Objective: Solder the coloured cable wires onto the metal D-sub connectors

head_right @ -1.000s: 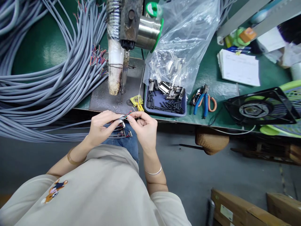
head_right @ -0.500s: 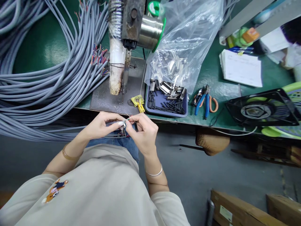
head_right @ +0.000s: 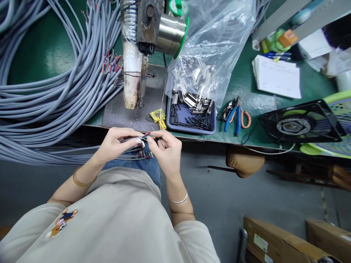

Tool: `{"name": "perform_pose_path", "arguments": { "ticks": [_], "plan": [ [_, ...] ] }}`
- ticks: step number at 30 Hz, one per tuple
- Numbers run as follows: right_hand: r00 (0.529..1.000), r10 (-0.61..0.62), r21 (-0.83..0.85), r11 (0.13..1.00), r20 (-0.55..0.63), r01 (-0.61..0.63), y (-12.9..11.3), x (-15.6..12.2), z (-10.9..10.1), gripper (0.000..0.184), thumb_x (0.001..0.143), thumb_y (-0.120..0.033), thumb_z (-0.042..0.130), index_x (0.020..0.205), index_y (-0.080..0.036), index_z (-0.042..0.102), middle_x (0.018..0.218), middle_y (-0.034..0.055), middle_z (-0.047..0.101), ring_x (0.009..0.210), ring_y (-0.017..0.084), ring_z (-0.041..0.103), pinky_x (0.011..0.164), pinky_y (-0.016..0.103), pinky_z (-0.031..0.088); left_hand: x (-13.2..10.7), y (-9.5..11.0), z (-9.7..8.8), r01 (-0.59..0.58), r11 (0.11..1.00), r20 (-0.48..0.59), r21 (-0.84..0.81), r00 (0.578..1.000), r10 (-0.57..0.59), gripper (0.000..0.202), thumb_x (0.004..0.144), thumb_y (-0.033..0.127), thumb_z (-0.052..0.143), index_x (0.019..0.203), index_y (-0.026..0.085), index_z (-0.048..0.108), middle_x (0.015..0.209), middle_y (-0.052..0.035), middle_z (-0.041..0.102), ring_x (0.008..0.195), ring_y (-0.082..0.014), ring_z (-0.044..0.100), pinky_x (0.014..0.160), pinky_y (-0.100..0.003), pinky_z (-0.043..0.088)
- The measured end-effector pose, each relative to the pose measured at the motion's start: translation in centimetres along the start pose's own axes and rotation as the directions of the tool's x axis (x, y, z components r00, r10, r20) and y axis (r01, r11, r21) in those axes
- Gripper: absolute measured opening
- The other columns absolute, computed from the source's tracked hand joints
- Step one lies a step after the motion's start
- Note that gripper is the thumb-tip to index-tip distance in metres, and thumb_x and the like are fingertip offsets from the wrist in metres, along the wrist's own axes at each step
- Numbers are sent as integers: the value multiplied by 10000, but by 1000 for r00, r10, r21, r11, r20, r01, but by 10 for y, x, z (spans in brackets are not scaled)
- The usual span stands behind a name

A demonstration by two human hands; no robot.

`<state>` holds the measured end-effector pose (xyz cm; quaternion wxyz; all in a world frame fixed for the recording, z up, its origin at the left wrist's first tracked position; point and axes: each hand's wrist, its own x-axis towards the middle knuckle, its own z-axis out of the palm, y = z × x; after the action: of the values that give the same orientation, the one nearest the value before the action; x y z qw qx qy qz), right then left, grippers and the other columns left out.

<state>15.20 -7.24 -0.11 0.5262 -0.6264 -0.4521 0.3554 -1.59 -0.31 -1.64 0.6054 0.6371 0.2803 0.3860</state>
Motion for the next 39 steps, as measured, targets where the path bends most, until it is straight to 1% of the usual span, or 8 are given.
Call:
{"name": "perform_pose_path", "arguments": {
  "ticks": [4,6,9,14,20,24,31,39],
  "plan": [
    [996,-94,-93,991,8,95,-3,1,-3,99,850,-293,734,844,-197,760,749,-1,646,518,57,320,479,253,222,1,2,-2,-51,993,13,102,999,50,167,880,220,744,985,133,841,937,-103,839,805,-172,775,738,-221,577],
    [993,-120,-133,984,16,121,-4,2,-4,85,853,-280,733,839,-201,760,719,-11,625,526,59,321,490,254,228,1,3,-2,-68,989,18,128,998,67,163,887,213,735,986,136,841,933,-98,839,803,-168,775,729,-214,573],
    [996,-89,-124,988,25,91,-5,4,-3,89,836,-267,716,792,-191,732,663,-34,555,515,52,290,485,249,207,0,3,-1,-70,987,13,143,998,69,154,882,210,738,963,130,841,915,-100,838,784,-160,768,718,-206,565],
    [1000,4,-63,998,11,-4,-5,3,2,125,794,-292,698,745,-178,689,637,-43,513,498,48,266,471,246,183,-3,2,4,51,998,-21,-21,998,-52,177,866,268,754,936,128,838,918,-110,831,757,-161,746,725,-232,582],
    [1000,20,-3,1000,-1,-20,-6,2,8,123,794,-297,712,733,-198,675,586,-61,448,509,64,305,487,247,213,-6,2,7,188,948,-57,-256,976,-209,216,815,328,823,880,122,831,760,-72,782,621,-107,651,630,-209,559],
    [1000,22,73,997,-5,-21,-4,3,12,144,798,-327,720,728,-210,672,615,-42,499,543,84,378,486,236,264,-6,4,7,229,908,-52,-351,963,-263,224,764,332,872,851,129,833,718,-55,764,598,-92,632,608,-197,546],
    [999,-31,117,992,-36,35,-1,3,18,137,840,-326,709,761,-216,692,737,-18,605,623,98,481,529,229,363,-4,4,7,248,872,-52,-421,954,-296,261,720,357,903,812,129,816,616,-20,705,528,-77,581,565,-202,520],
    [997,18,94,995,-77,-11,-3,5,19,151,827,-347,693,764,-210,681,741,-5,642,604,97,500,521,224,399,-5,0,7,256,873,-46,-416,952,-302,319,739,419,882,825,127,785,559,-2,650,480,-75,527,525,-220,484]
  ]
}}
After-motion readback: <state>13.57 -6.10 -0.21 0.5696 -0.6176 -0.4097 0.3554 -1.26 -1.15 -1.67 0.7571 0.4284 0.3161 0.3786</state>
